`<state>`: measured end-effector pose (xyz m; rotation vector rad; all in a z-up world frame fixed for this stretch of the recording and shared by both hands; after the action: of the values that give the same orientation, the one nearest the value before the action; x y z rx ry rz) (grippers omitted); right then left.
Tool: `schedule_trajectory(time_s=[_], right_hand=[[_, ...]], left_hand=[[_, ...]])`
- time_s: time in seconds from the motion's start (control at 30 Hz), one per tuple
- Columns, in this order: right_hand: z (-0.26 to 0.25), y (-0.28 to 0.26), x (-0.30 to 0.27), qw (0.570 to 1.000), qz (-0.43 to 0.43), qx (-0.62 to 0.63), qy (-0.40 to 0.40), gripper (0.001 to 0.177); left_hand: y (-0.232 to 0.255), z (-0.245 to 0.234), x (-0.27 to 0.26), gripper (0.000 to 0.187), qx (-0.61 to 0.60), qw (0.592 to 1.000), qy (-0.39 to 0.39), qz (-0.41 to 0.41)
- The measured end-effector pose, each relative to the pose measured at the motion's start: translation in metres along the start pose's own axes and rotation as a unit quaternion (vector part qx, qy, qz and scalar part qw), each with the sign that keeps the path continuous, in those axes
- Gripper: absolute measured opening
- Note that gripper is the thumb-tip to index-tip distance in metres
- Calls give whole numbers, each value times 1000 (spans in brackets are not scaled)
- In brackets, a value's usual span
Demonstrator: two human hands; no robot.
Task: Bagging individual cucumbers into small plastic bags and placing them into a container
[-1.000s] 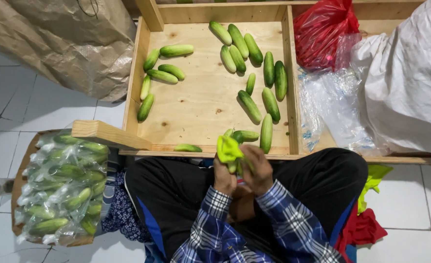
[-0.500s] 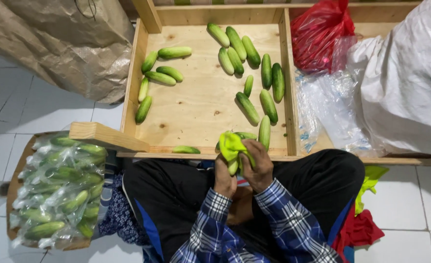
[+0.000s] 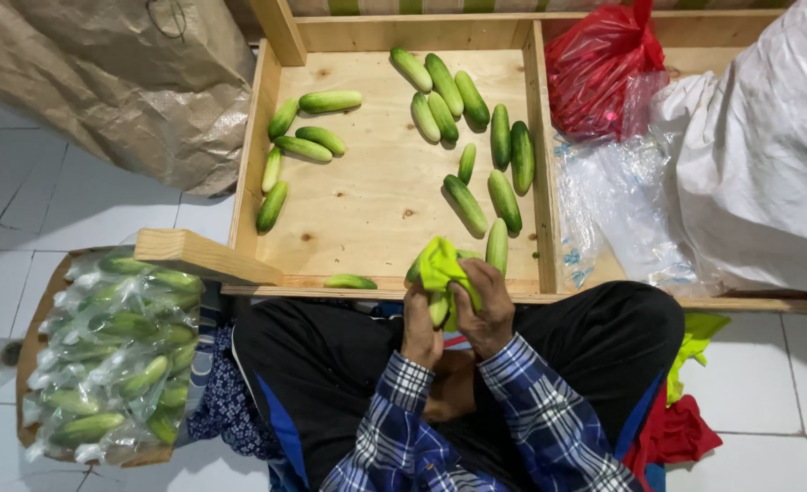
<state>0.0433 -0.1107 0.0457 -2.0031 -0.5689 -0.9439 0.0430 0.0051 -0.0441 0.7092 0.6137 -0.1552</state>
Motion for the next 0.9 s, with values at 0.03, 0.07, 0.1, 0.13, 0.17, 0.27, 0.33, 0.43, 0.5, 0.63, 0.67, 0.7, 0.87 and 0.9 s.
schedule_trajectory(time_s=[0.03,0.07,0.1,0.13,0.17,0.27,0.33,0.43,0.5,0.63,0.67,0.7,0.87,0.9], right_hand=[[0,-1,2,1000,0,2,-2,32],[0,1,3,1000,15,9,0,31],[-1,3,4,999,33,13,6,31],[-2,3,5,999,33,13,7,31],[-2,2,6,999,32,12,8,30],[0,-1,0,1000,11,7,1,30],[2,-6,-6,1000,-10,3,-7,31],[5,-9,-9,999,-18,25,-35,38],[2,-6,-7,999,-33,-3,-6,32],[-5,15,2,998,59,-3,3,34],[-7,18,4,996,86,0,-2,32],[-8,20,7,993,114,3,-6,30],[-8,36,-26,981,182,6,-64,32],[-8,38,-32,977,193,9,-88,34]], left_hand=[[0,2,-2,31,-2,1000,2,1],[0,3,-4,32,1,1000,4,4],[0,6,-4,33,6,1000,4,6],[4,10,-8,33,8,1000,3,6],[7,14,-13,33,8,1000,4,0],[0,4,-3,33,7,1000,-1,2],[9,10,-8,34,5,1000,-7,9],[23,17,-20,32,-21,999,23,-5],[1,-10,3,34,36,999,1,1],[-11,-5,4,34,51,999,8,-12],[-11,-3,2,35,47,999,7,-22],[-10,-1,1,37,45,998,5,-32],[20,15,-13,40,45,999,15,-18],[27,20,-16,45,43,999,22,-7]])
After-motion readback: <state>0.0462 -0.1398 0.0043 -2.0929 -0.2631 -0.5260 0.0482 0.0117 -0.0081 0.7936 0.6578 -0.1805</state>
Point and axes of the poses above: each hand's wrist, its own x-axis towards the middle knuckle, its own z-axis out of the palm, y = z × x, the point moved 5 cm from there along x, towards the middle knuckle, and after that the axes turned 9 degrees about -z, right-handed, at the moved point
